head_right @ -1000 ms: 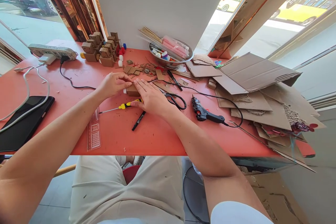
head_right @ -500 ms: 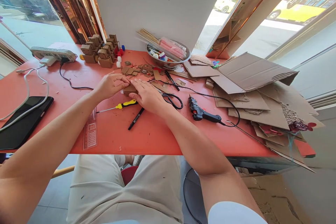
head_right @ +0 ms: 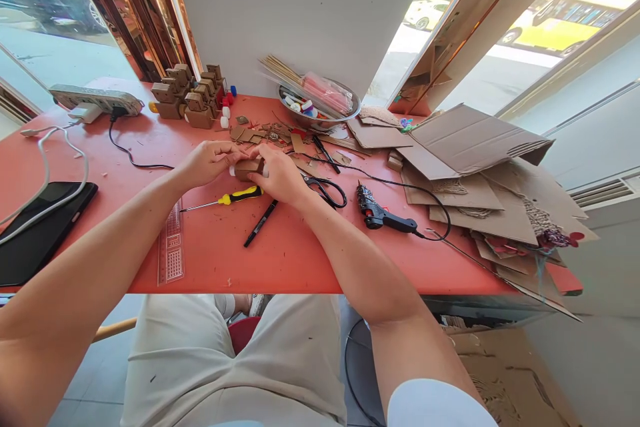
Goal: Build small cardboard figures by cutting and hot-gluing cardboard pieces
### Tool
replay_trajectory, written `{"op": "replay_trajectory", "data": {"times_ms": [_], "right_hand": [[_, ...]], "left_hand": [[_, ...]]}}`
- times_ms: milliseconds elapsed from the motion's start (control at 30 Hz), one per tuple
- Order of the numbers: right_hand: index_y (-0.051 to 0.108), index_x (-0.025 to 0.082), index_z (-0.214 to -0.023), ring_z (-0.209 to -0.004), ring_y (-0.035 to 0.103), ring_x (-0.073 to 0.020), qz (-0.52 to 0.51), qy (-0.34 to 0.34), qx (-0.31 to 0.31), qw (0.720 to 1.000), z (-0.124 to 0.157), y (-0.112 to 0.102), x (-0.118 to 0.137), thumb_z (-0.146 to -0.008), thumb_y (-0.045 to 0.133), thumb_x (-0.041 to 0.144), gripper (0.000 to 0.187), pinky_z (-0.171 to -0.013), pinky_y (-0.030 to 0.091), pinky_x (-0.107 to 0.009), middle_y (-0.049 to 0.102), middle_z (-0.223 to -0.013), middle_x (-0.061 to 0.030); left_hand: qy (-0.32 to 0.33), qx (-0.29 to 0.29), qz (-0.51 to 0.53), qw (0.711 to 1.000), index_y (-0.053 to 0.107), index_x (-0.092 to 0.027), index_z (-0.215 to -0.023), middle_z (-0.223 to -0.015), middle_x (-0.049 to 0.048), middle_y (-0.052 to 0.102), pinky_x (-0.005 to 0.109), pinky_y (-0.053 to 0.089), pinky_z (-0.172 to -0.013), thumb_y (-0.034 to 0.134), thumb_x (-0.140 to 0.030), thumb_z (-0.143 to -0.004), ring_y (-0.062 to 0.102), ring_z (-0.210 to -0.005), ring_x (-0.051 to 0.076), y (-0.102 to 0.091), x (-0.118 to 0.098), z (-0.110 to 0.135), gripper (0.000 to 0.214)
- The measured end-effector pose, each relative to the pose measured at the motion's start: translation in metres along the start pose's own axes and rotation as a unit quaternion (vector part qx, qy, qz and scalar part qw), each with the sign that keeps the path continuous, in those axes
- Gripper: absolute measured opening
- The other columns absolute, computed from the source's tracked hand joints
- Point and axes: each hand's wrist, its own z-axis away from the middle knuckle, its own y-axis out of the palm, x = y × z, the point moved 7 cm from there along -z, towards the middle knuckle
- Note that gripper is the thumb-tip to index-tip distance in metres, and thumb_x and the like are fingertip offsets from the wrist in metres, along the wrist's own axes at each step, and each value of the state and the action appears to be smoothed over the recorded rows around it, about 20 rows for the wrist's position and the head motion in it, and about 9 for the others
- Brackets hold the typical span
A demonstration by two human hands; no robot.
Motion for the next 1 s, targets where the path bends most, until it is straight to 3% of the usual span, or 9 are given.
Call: {"op": "replay_trajectory", "data": {"times_ms": [133, 233, 300, 500, 633, 700, 767, 867, 1000], "right_hand": [[0.066, 0.024, -0.101, -0.094, 0.071, -0.024, -0.073, 0.036, -0.042, 0.996, 0.0, -0.012, -0.006, -0.082, 0.072, 0.037, 0.024, -0.088, 0.054, -0.036, 0.08, -0.103, -0.0034], [0.066, 0.023, -0.102, -0.078, 0.065, -0.0194, -0.157, 0.091, -0.052, 0.982, 0.003, -0.015, -0.013, -0.083, 0.075, 0.045, 0.03, -0.077, 0.051, -0.033, 0.072, -0.08, 0.0023], [0.065, 0.023, -0.101, -0.077, 0.065, -0.0179, -0.22, 0.124, -0.064, 0.966, 0.005, -0.015, -0.018, -0.083, 0.078, 0.045, 0.031, -0.076, 0.051, -0.031, 0.067, -0.075, 0.0042], [0.065, 0.024, -0.096, -0.096, 0.076, -0.0186, -0.393, 0.193, -0.066, 0.897, 0.011, -0.003, -0.023, -0.087, 0.082, 0.046, 0.029, -0.087, 0.062, -0.031, 0.078, -0.094, -0.0024], [0.067, 0.023, -0.09, -0.102, 0.081, -0.0262, -0.442, 0.211, -0.011, 0.872, 0.013, 0.001, -0.016, -0.096, 0.064, 0.074, 0.051, -0.09, 0.067, -0.04, 0.083, -0.099, -0.0118], [0.069, 0.022, -0.089, -0.104, 0.082, -0.0285, -0.451, 0.219, -0.005, 0.865, 0.015, -0.001, -0.012, -0.1, 0.057, 0.074, 0.054, -0.092, 0.067, -0.043, 0.085, -0.101, -0.0153], [0.071, 0.022, -0.09, -0.102, 0.083, -0.0261, -0.459, 0.216, -0.003, 0.862, 0.017, -0.003, -0.009, -0.101, 0.063, 0.06, 0.04, -0.092, 0.067, -0.041, 0.086, -0.102, -0.0146], [0.073, 0.021, -0.086, -0.08, 0.079, -0.018, -0.442, 0.192, 0.021, 0.876, 0.02, -0.003, -0.003, -0.089, 0.082, 0.04, 0.021, -0.078, 0.064, -0.03, 0.085, -0.089, -0.0078], [0.064, 0.022, -0.071, -0.053, 0.063, -0.0111, -0.372, 0.148, 0.014, 0.916, 0.022, -0.006, 0.005, -0.075, 0.093, 0.046, 0.037, -0.052, 0.049, -0.022, 0.074, -0.065, 0.0002]], "left_hand": [[0.021, 0.035, 0.036, 0.999, 0.087, -0.025, -0.106, -0.122, 0.0107, 0.085, 0.042, 0.056, -0.11, 0.073, -0.08, -0.079, 0.074, -0.124, 0.034, -0.004, -0.009, 0.001, 0.063], [0.038, 0.063, 0.024, 0.997, 0.085, -0.026, -0.119, -0.13, 0.0099, 0.083, 0.044, 0.051, -0.118, 0.09, -0.072, -0.063, 0.07, -0.133, 0.036, -0.003, -0.018, 0.003, 0.073], [0.045, 0.047, 0.016, 0.998, 0.082, -0.026, -0.125, -0.131, 0.0097, 0.082, 0.043, 0.052, -0.118, 0.094, -0.066, -0.063, 0.071, -0.132, 0.035, -0.003, -0.023, 0.004, 0.075], [0.025, -0.039, 0.044, 0.998, 0.084, -0.022, -0.111, -0.121, 0.0084, 0.085, 0.043, 0.055, -0.113, 0.092, -0.063, -0.066, 0.074, -0.123, 0.034, 0.0, -0.031, 0.005, 0.061], [-0.01, -0.042, 0.154, 0.987, 0.084, -0.019, -0.109, -0.117, 0.0101, 0.086, 0.045, 0.06, -0.106, 0.091, -0.071, -0.061, 0.076, -0.118, 0.034, 0.0, -0.03, 0.006, 0.071], [-0.029, -0.05, 0.207, 0.977, 0.084, -0.02, -0.11, -0.117, 0.0103, 0.086, 0.046, 0.061, -0.103, 0.091, -0.074, -0.059, 0.076, -0.118, 0.035, 0.0, -0.025, 0.007, 0.075], [-0.038, -0.061, 0.244, 0.967, 0.085, -0.021, -0.106, -0.117, 0.0104, 0.086, 0.046, 0.061, -0.104, 0.092, -0.076, -0.057, 0.077, -0.118, 0.035, -0.001, -0.02, 0.006, 0.074], [-0.033, -0.062, 0.271, 0.96, 0.084, -0.022, -0.097, -0.109, 0.0114, 0.086, 0.047, 0.06, -0.106, 0.091, -0.076, -0.06, 0.077, -0.117, 0.035, 0.0, -0.017, 0.005, 0.066], [-0.026, -0.05, 0.252, 0.966, 0.081, -0.023, -0.089, -0.101, 0.0115, 0.085, 0.049, 0.061, -0.105, 0.085, -0.076, -0.068, 0.078, -0.117, 0.035, 0.002, -0.023, 0.005, 0.057]]}}
